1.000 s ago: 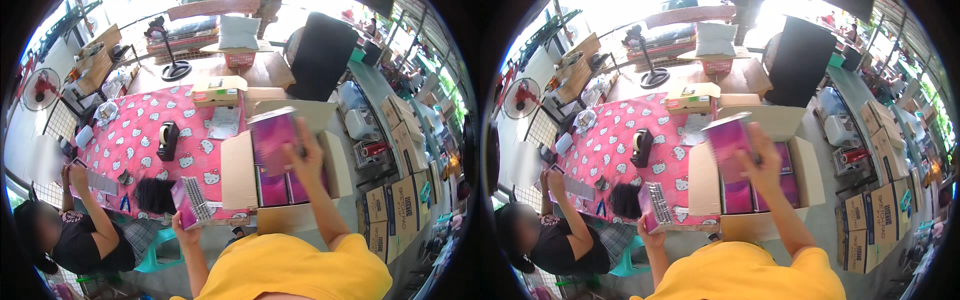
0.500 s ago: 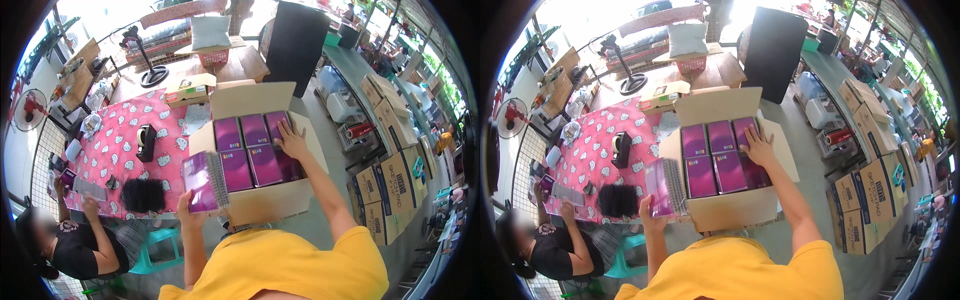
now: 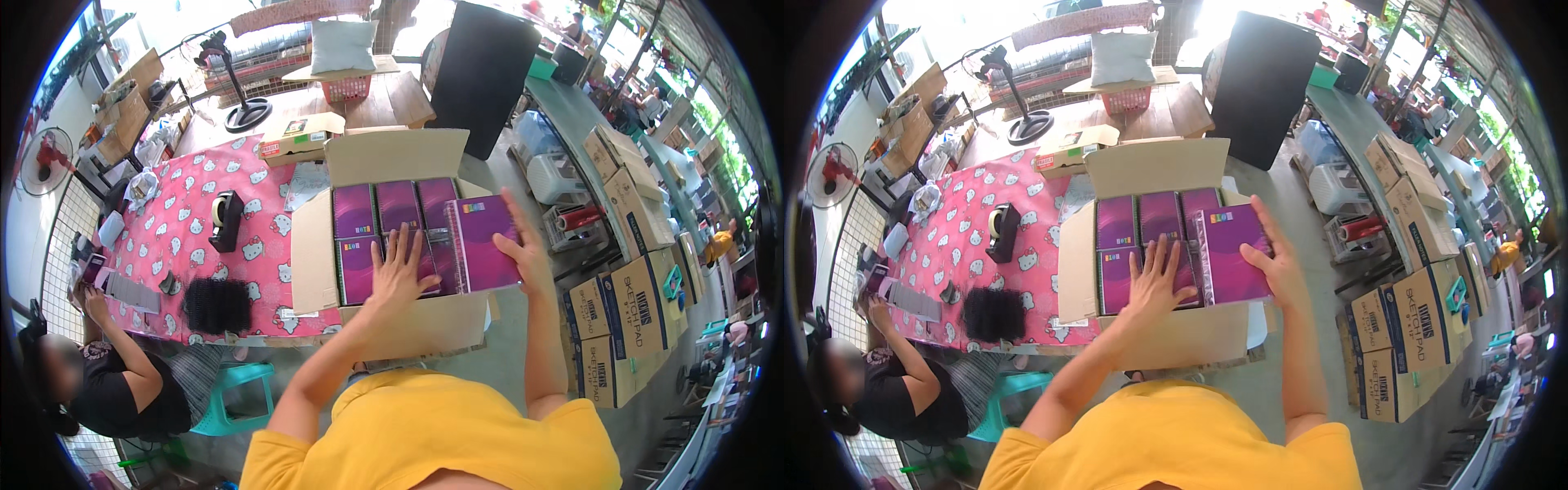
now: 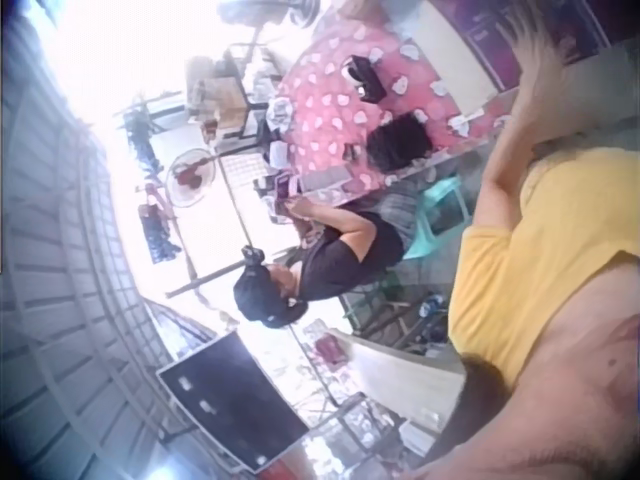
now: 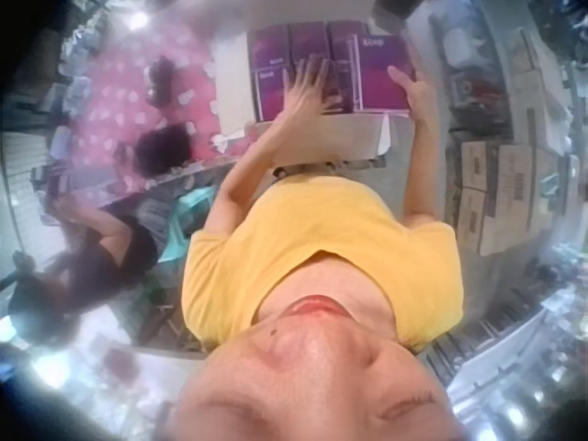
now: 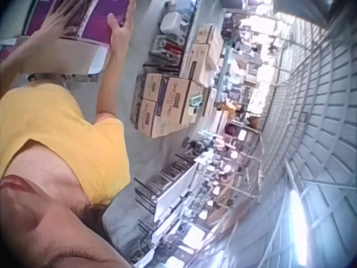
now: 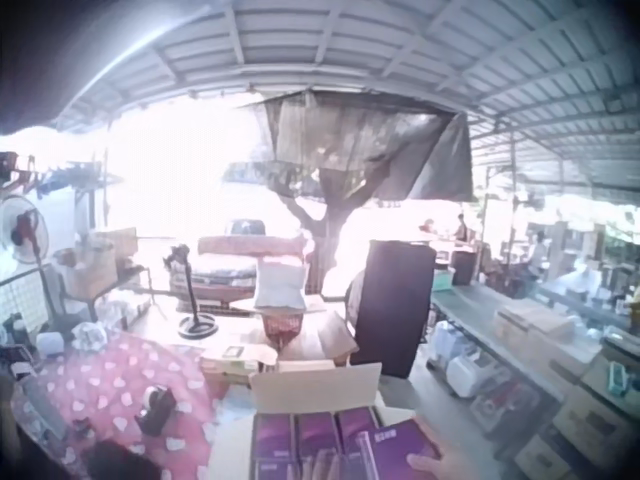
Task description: The person places stacks of notebooks into a cardboard box, seals the box with tape, and writes on the top of the box with a pen.
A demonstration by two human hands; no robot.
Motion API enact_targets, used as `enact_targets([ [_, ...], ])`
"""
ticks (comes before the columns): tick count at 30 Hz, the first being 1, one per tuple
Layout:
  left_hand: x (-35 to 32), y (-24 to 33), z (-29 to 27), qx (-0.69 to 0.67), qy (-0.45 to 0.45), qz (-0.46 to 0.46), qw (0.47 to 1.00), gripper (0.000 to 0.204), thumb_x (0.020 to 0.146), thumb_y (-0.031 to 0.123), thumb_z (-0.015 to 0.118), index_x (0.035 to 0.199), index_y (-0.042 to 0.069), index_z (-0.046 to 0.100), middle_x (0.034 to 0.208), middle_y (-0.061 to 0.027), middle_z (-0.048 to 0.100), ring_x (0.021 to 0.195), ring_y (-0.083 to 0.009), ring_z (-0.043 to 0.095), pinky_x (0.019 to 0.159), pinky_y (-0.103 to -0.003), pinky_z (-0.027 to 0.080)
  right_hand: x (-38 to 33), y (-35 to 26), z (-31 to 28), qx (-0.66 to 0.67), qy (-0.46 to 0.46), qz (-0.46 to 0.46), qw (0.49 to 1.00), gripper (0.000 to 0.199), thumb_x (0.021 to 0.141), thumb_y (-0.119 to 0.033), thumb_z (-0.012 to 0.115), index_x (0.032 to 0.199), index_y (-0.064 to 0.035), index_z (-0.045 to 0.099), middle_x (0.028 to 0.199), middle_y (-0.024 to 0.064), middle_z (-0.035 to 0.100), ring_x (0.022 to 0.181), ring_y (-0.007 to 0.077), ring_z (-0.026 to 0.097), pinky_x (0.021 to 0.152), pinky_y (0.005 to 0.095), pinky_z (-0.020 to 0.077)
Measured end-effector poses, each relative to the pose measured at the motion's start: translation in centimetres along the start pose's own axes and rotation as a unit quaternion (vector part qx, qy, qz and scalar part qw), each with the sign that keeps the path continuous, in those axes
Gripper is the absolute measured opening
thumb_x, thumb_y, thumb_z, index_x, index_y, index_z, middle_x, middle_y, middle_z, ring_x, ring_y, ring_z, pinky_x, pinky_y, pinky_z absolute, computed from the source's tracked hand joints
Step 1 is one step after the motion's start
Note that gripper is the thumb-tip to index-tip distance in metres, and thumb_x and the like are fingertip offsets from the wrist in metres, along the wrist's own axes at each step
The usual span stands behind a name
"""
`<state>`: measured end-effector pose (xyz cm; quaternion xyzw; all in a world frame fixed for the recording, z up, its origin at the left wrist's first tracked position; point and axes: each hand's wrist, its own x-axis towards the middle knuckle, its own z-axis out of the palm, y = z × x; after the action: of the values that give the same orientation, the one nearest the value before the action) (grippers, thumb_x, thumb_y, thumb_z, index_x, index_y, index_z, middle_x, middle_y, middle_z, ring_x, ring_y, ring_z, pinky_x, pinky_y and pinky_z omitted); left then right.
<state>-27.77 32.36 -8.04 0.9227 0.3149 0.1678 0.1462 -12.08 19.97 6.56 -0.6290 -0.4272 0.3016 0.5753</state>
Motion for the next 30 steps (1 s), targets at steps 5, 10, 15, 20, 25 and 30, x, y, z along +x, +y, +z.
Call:
enact_targets([
  [5, -0.4, -3.9, -0.4, 0.022, -0.036, 0.101, 0.994, 0.085, 0.083, 0.062, 0.051, 0.144, 0.007, 0.029, 0.152, -0.0118, 0.024, 0.138, -0.0325, 0.026, 0.106, -0.067, 0.012, 0.8, 7.0, -0.9, -0.468, -0.091, 0.008, 0.879, 0.061, 0.087, -0.032, 0.060, 0.142, -0.0197, 0.038, 0.146, 0.0173, 0.033, 0.136, 0.0365, 0.028, 0.108, 0.0510, 0.0260],
  [10, 0.1, -3.6, -0.3, 0.029, -0.032, 0.101, 0.994, 0.083, 0.083, 0.059, 0.053, 0.145, 0.008, 0.029, 0.151, -0.0130, 0.025, 0.139, -0.0332, 0.025, 0.104, -0.069, 0.013, -0.5, 12.9, 5.8, -0.584, -0.062, -0.050, 0.808, 0.064, 0.089, -0.044, 0.054, 0.145, -0.0224, 0.032, 0.153, 0.0153, 0.019, 0.141, 0.0393, 0.015, 0.108, 0.0634, 0.0142],
  [15, -2.6, -3.4, -3.3, -0.207, -0.062, 0.097, 0.972, 0.053, 0.087, 0.036, 0.062, 0.127, 0.004, 0.050, 0.129, -0.0154, 0.049, 0.119, -0.0316, 0.047, 0.096, -0.050, 0.037, -1.8, 11.0, 5.1, -0.459, 0.048, -0.054, 0.886, 0.062, 0.090, -0.039, 0.054, 0.144, -0.0155, 0.033, 0.153, 0.0145, 0.019, 0.140, 0.0393, 0.018, 0.110, 0.0598, 0.0148],
  [20, -12.1, -8.5, -5.4, -0.365, -0.346, -0.148, 0.851, 0.029, 0.085, 0.024, 0.064, 0.101, 0.000, 0.063, 0.085, -0.0150, 0.064, 0.082, -0.0288, 0.063, 0.076, -0.037, 0.050, -6.5, 22.6, -3.1, 0.123, 0.458, 0.003, 0.881, 0.064, 0.090, -0.044, 0.054, 0.134, -0.0002, 0.039, 0.137, 0.0132, 0.043, 0.127, 0.0307, 0.039, 0.108, 0.0465, 0.0264],
  [25, -16.2, -14.7, -2.1, -0.151, 0.113, -0.213, 0.959, 0.028, 0.089, 0.016, 0.059, 0.112, 0.000, 0.060, 0.109, -0.0203, 0.061, 0.105, -0.0303, 0.057, 0.088, -0.041, 0.044, -4.9, 14.0, -2.6, 0.451, 0.273, -0.046, 0.848, 0.071, 0.091, -0.059, 0.041, 0.132, -0.0010, 0.043, 0.138, 0.0126, 0.045, 0.128, 0.0277, 0.041, 0.110, 0.0457, 0.0237],
  [30, -9.3, -11.0, -5.4, -0.134, 0.066, 0.065, 0.987, 0.048, 0.084, 0.006, 0.053, 0.132, 0.009, 0.050, 0.138, -0.0147, 0.046, 0.130, -0.0329, 0.039, 0.104, -0.043, 0.036, -0.2, 9.9, 2.1, -0.348, -0.142, -0.105, 0.921, 0.054, 0.093, -0.052, 0.042, 0.130, -0.0148, 0.054, 0.134, 0.0051, 0.053, 0.134, 0.0246, 0.037, 0.113, 0.0505, 0.0158],
])
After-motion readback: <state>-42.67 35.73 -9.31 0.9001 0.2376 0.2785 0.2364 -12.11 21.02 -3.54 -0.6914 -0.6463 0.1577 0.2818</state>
